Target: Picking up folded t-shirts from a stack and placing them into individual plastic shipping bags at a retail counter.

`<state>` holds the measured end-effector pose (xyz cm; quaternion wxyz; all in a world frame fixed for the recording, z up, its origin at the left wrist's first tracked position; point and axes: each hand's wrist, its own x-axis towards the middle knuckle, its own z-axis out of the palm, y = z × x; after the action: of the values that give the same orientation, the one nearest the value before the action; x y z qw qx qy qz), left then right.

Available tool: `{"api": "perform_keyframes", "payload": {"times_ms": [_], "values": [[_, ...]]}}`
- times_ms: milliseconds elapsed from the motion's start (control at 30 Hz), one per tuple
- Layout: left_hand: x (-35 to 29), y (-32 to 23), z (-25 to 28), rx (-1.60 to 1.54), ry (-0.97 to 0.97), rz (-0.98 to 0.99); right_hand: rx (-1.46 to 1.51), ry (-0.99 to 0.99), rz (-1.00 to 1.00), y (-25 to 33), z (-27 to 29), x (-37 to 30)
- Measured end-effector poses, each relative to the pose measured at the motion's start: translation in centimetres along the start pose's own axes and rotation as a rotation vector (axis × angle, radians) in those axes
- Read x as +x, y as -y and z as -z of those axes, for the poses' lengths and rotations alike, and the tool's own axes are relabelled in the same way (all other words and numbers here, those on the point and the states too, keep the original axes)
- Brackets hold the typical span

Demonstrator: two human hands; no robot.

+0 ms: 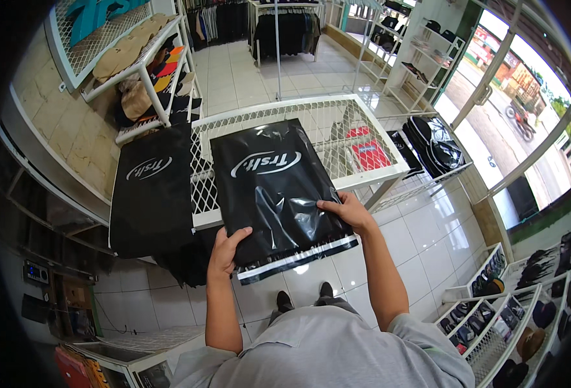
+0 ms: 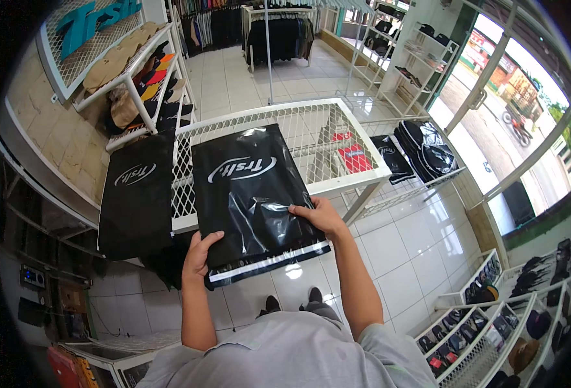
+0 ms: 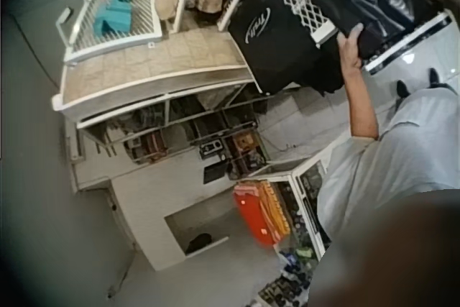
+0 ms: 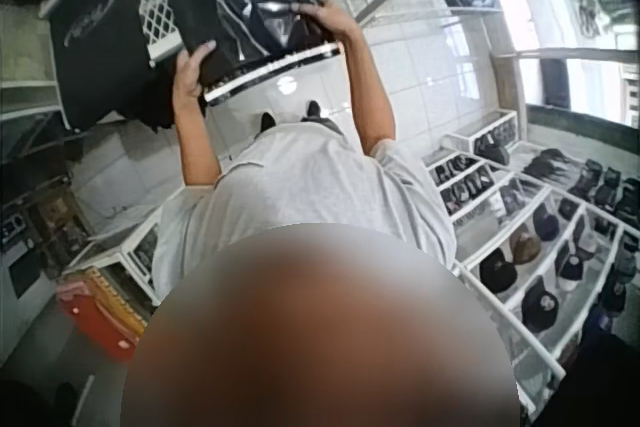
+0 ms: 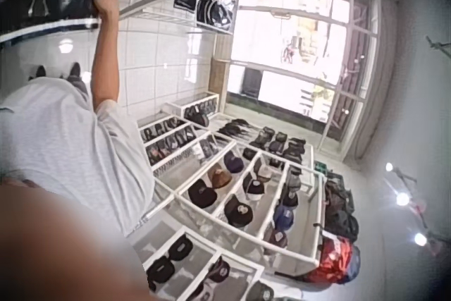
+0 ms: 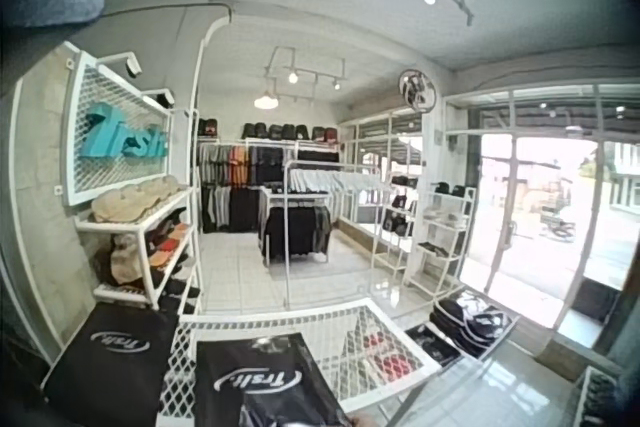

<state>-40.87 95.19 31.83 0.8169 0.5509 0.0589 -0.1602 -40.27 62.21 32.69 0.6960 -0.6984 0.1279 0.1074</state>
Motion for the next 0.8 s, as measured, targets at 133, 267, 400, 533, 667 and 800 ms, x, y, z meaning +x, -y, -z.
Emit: {"api": "perform_keyframes", "payload": {"times_ms": [133,267,400,533,667,800], "values": [[1.1,0.3,-0.3,-0.077,-0.199,0.035,-0.102,-0.128,-0.086,3.5,-1.8,-0.5],[0.7,0.7,-3.0,0.029,-0.188,-0.113,-0.217,-0.152,0.175,0.4,-0.7,1.0],[-0.8,0.9,-7.7,0.059,-0.165,-0.196,-0.285,-0.201,0.309,1.1,2.8,-3.1],[-2.6,2.4,-17.3,0.139,-0.05,-0.318,-0.331,-0.383,0.559,0.1,10.2,-7.4],[-3.9,5.5,-27.1,0.118,0.11,-0.309,-0.25,-0.527,0.5,-1.8,19.6,-13.0],[-2.8,10.1,-34.7,0.192,0.267,-0.221,-0.201,-0.726,0.537,-3.1,27.1,-18.6]]}}
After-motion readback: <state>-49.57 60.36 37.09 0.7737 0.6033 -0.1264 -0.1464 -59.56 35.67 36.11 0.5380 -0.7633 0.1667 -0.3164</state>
